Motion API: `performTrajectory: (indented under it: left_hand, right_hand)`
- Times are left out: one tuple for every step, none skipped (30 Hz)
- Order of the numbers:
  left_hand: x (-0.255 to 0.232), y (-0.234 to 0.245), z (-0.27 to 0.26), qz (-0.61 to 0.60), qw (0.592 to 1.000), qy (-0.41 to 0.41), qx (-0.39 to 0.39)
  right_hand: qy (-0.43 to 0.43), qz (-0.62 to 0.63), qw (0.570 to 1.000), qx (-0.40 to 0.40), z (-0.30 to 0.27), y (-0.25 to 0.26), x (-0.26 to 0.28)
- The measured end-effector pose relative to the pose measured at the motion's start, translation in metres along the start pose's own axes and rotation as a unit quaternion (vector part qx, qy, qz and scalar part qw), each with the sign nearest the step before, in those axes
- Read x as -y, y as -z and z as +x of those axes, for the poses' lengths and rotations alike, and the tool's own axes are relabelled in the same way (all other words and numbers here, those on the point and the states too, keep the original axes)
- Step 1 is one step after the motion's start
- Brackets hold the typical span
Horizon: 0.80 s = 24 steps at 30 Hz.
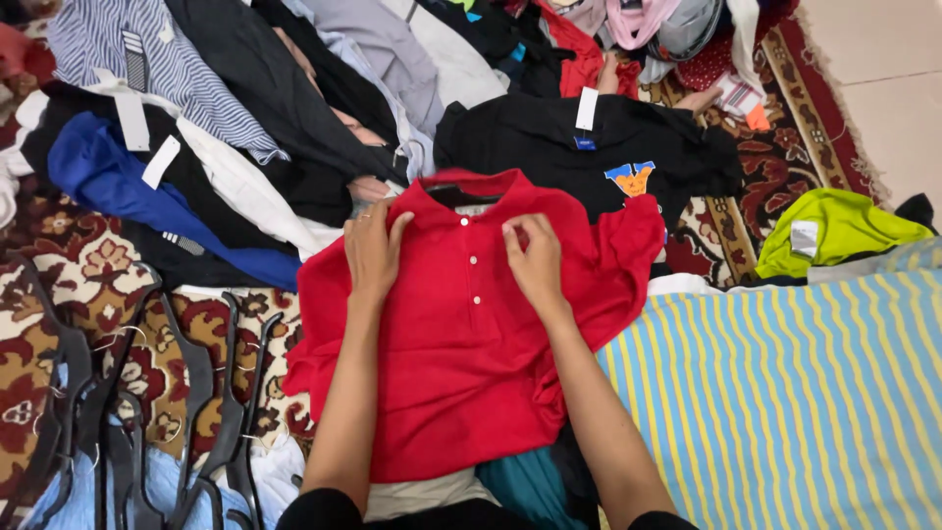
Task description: Placing shirts on hangers and buttoning the collars to prepare them for display
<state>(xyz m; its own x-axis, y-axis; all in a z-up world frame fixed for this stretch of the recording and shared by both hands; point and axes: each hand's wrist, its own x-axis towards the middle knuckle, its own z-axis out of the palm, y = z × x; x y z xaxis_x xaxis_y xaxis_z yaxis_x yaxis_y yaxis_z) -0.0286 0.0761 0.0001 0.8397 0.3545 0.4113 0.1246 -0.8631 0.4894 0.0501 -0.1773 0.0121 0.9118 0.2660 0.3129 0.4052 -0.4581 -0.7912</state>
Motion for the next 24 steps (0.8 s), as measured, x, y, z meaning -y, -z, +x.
performTrajectory:
  left_hand:
    - [-0.009,0.011,0.001,-0.001,1.0,-0.002,-0.001]
    - [-0.018,0.023,0.0,-0.003,0.999,-0.032,-0.017]
    - [-0.028,0.034,-0.001,-0.006,0.998,-0.061,-0.033]
    - [-0.035,0.043,-0.001,-0.006,0.997,-0.063,-0.033]
    - [-0.043,0.053,-0.002,-0.017,0.996,-0.076,-0.031]
    - [-0.05,0.063,-0.004,-0.028,0.995,-0.089,-0.028]
    - [-0.055,0.066,-0.005,-0.028,0.995,-0.091,-0.026]
    - [-0.061,0.07,-0.006,-0.034,0.994,-0.1,-0.023]
    - [-0.067,0.073,-0.007,-0.039,0.993,-0.108,-0.02]
    - [-0.069,0.074,-0.008,-0.04,0.993,-0.109,-0.019]
    - [-0.071,0.074,-0.009,-0.028,0.993,-0.117,-0.013]
    - [-0.073,0.075,-0.01,-0.015,0.992,-0.125,-0.008]
    - [-0.074,0.077,-0.008,-0.015,0.992,-0.126,-0.007]
    - [-0.074,0.079,-0.008,0.009,0.993,-0.121,-0.005]
    - [-0.074,0.082,-0.008,0.033,0.993,-0.117,-0.004]
    - [-0.073,0.09,-0.006,0.034,0.993,-0.116,-0.003]
    - [-0.071,0.098,-0.004,0.041,0.992,-0.121,-0.011]
    - [-0.069,0.106,0.0,0.049,0.99,-0.128,-0.021]
    - [-0.058,0.101,0.001,0.05,0.99,-0.128,-0.022]
    - [-0.046,0.096,0.001,0.053,0.99,-0.128,-0.035]
    - [-0.034,0.091,0.001,0.057,0.989,-0.128,-0.049]
    - [-0.046,0.099,0.002,0.057,0.989,-0.128,-0.047]
    - [-0.058,0.107,0.004,0.054,0.988,-0.138,-0.042]
    - [-0.07,0.115,0.005,0.05,0.987,-0.147,-0.037]
  right_hand:
    - [0.001,0.0,1.0,-0.002,0.004,0.007,0.009]
    - [0.056,-0.018,0.998,-0.029,0.006,0.015,0.018]
    - [0.111,-0.035,0.992,-0.055,0.008,0.022,0.027]
    - [0.111,-0.035,0.992,-0.057,0.009,0.03,0.036]
    - [0.143,-0.069,0.986,-0.06,0.01,0.038,0.044]
    - [0.173,-0.102,0.978,-0.064,0.009,0.046,0.053]
    - [0.171,-0.102,0.978,-0.065,0.009,0.048,0.054]
    - [0.199,-0.117,0.972,-0.044,0.009,0.05,0.056]
    - [0.226,-0.132,0.965,-0.023,0.01,0.052,0.057]
    - [0.224,-0.133,0.965,-0.024,0.008,0.048,0.053]
    - [0.213,-0.11,0.971,-0.01,0.007,0.044,0.048]
    - [0.201,-0.088,0.976,0.004,0.006,0.039,0.044]
    - [0.2,-0.088,0.976,0.003,0.007,0.043,0.048]
    - [0.198,-0.099,0.975,0.001,0.007,0.047,0.052]
    - [0.196,-0.111,0.974,-0.001,0.008,0.051,0.057]
    - [0.195,-0.11,0.975,0.0,0.008,0.056,0.057]
    - [0.174,-0.122,0.977,-0.009,0.008,0.061,0.057]
    - [0.154,-0.134,0.979,-0.019,0.01,0.065,0.058]
    - [0.155,-0.133,0.979,-0.02,0.012,0.07,0.058]
    - [0.134,-0.126,0.983,-0.022,0.012,0.075,0.058]
    - [0.112,-0.119,0.986,-0.023,0.013,0.08,0.058]
    - [0.111,-0.119,0.986,-0.024,0.013,0.081,0.06]
    - [0.103,-0.097,0.99,-0.021,0.013,0.081,0.061]
    - [0.095,-0.075,0.993,-0.017,0.013,0.082,0.062]
